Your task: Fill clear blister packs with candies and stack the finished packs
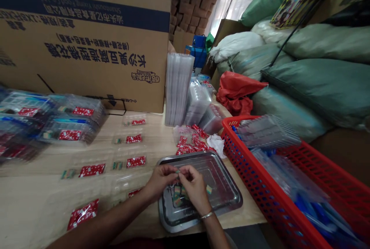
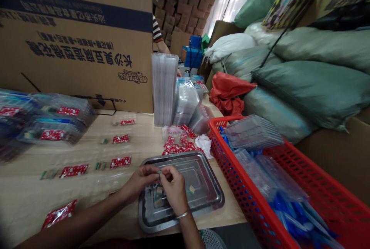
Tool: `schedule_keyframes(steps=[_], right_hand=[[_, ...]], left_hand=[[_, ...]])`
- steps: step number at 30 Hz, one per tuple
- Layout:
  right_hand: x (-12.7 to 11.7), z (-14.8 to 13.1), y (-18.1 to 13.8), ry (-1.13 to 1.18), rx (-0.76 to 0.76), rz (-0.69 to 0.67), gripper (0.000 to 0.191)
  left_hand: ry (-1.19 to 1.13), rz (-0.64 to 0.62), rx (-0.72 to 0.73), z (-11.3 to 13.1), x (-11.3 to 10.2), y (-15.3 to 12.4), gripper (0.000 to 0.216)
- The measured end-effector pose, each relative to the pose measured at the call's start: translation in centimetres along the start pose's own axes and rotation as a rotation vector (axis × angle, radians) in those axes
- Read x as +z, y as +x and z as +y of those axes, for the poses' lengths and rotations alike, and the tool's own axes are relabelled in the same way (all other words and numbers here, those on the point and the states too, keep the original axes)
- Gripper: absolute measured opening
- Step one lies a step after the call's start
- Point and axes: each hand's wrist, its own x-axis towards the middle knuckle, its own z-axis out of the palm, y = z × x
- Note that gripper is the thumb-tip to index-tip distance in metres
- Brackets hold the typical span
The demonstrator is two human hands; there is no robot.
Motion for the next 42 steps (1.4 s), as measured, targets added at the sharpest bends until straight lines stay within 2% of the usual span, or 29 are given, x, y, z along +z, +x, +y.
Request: schedule_keyframes(steps=[2, 6, 10, 13, 15, 18, 21, 25, 29, 33, 36, 38, 40, 42], right_hand=[[-1.5, 0.5, 0.6, -0.058, -0.004, -0.06, 0.02], [-4.4, 1.4, 1.9, -0.372, -0.068, 0.004, 0.02], [-4.5, 1.8, 2.2, -0.657, -0.09, -0.181, 0.019], [-4.0, 1.8, 2.1, -0.762, -0.055, -0.229, 0.014], [-3.8, 1.4, 2.0, -0.708, -0.049, -0.227, 0.015], [-3.4, 0.3, 1.5, -0.409, -0.042, -0.267, 0.011], [-2.2, -0.9, 0.9, -0.197, -0.052, -0.29, 0.013], [-0.7, -1.1, 0.6, -0.218, -0.075, -0.192, 0.013], [-0.9, -0.1, 0.3, -0.176, 0.016, -0.214, 0.018], [-1.3, -0.3, -0.9, -0.458, -0.095, -0.325, 0.012], [-1.1, -0.9, -1.6, -0.604, -0.152, -0.386, 0.015], [-0.9, -1.1, -1.6, -0.546, -0.135, -0.358, 0.013], [-0.6, -1.3, -1.3, -0.342, -0.076, -0.277, 0.007], [-0.2, -1.4, -1.0, -0.104, -0.016, -0.166, 0.012]], left_hand=[[0.015, 0.004, 0.001, 0.0, -0.3, 0.1, 0.038], [0.036, -0.002, 0.015, 0.2, -0.8, 0.2, 0.044], [0.113, -0.096, -0.001, 0.3, -0.8, 0.0, 0.03], [0.109, -0.094, -0.014, 0.0, -0.9, 0.1, 0.028], [0.106, -0.057, -0.004, -0.3, -1.0, 0.3, 0.03], [0.125, -0.007, 0.037, -0.7, -1.1, 0.8, 0.033], [0.106, -0.037, 0.061, -0.7, -1.0, 0.9, 0.033], [0.123, -0.143, 0.049, -0.4, -1.1, 0.5, 0.034], [0.15, -0.1, 0.055, -0.3, -1.6, 0.5, 0.036], [0.094, -0.034, 0.089, -0.2, -2.2, 0.8, 0.039], [0.098, -0.016, 0.109, -0.2, -2.4, 0.9, 0.037], [0.121, 0.003, 0.129, -0.2, -2.4, 0.8, 0.03], [0.136, 0.022, 0.162, -0.3, -2.0, 0.5, 0.024], [0.115, 0.035, 0.189, -0.3, -1.5, 0.0, 0.021]])
